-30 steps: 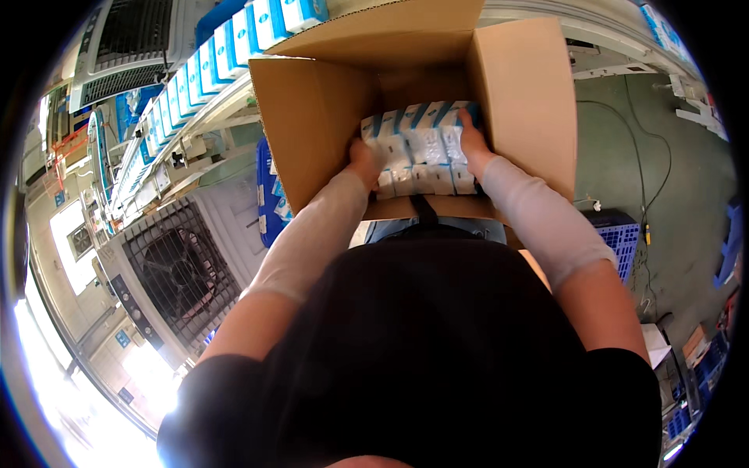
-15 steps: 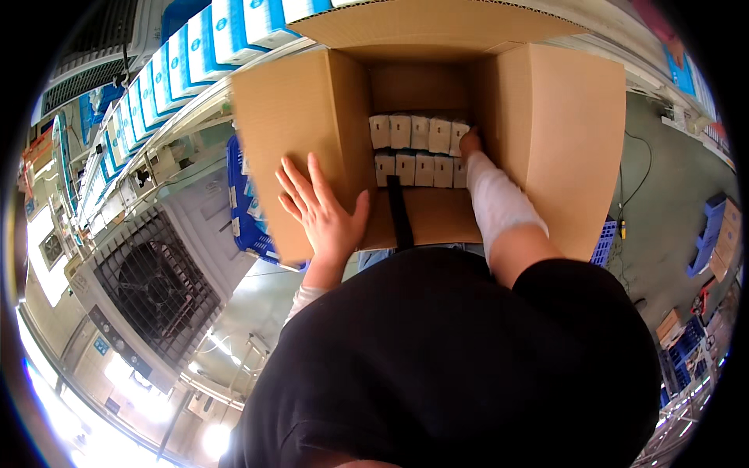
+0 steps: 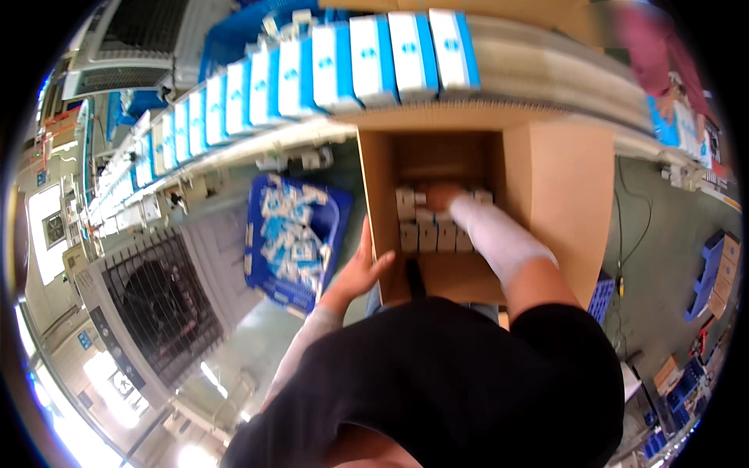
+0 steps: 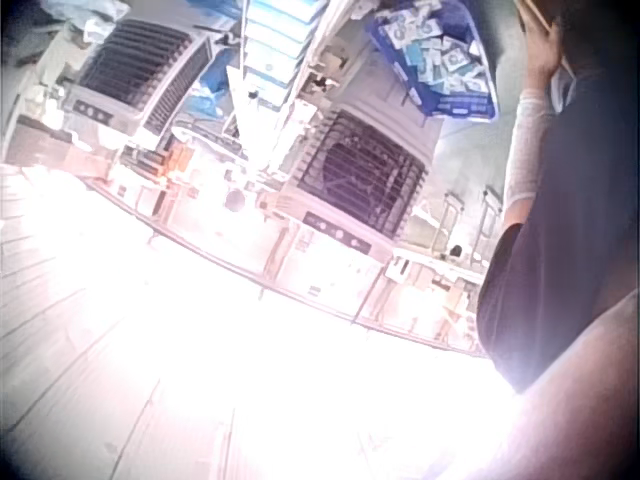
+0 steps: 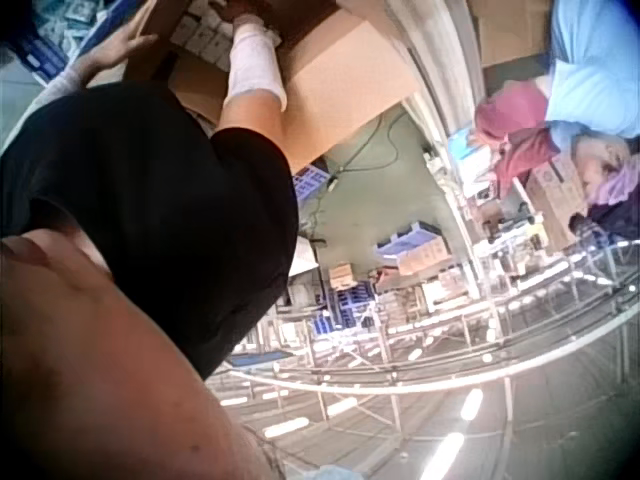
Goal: The person places stacks of packages from a conveyor belt and a blue crate into cardboard boxes, then moves the filled boxes onto a roller conveyor.
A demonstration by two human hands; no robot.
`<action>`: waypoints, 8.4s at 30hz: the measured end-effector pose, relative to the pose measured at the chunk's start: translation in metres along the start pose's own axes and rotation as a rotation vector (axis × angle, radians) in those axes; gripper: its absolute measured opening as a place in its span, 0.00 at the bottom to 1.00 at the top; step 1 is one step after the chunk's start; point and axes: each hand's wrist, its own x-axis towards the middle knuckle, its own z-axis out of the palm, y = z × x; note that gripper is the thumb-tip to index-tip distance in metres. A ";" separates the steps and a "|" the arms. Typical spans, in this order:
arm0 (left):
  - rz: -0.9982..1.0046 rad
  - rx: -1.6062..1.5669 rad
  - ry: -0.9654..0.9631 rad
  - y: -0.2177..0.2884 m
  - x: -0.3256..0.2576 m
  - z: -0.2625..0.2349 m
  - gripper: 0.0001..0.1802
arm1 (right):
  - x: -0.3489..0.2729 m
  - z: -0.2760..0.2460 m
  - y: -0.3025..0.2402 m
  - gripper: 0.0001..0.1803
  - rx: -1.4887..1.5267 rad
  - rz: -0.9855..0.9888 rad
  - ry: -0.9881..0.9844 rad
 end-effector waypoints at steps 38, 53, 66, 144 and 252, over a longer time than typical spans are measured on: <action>0.050 -0.298 0.428 0.104 0.087 -0.368 0.46 | -0.045 -0.343 -0.166 0.40 0.364 -0.110 0.437; 0.659 -0.564 0.368 0.086 0.091 -0.295 0.35 | -0.065 -0.264 -0.134 0.32 1.231 -0.300 0.834; 0.033 -1.070 0.078 0.044 -0.069 -0.103 0.29 | -0.250 0.006 -0.118 0.28 1.594 -0.044 0.834; -0.045 0.642 0.847 -0.063 0.075 -0.493 0.42 | 0.125 -0.275 -0.337 0.24 -0.494 0.166 0.719; -0.904 -0.563 0.323 -0.818 -0.020 -0.097 0.26 | 0.582 0.366 -0.330 0.35 -0.240 -0.078 -0.056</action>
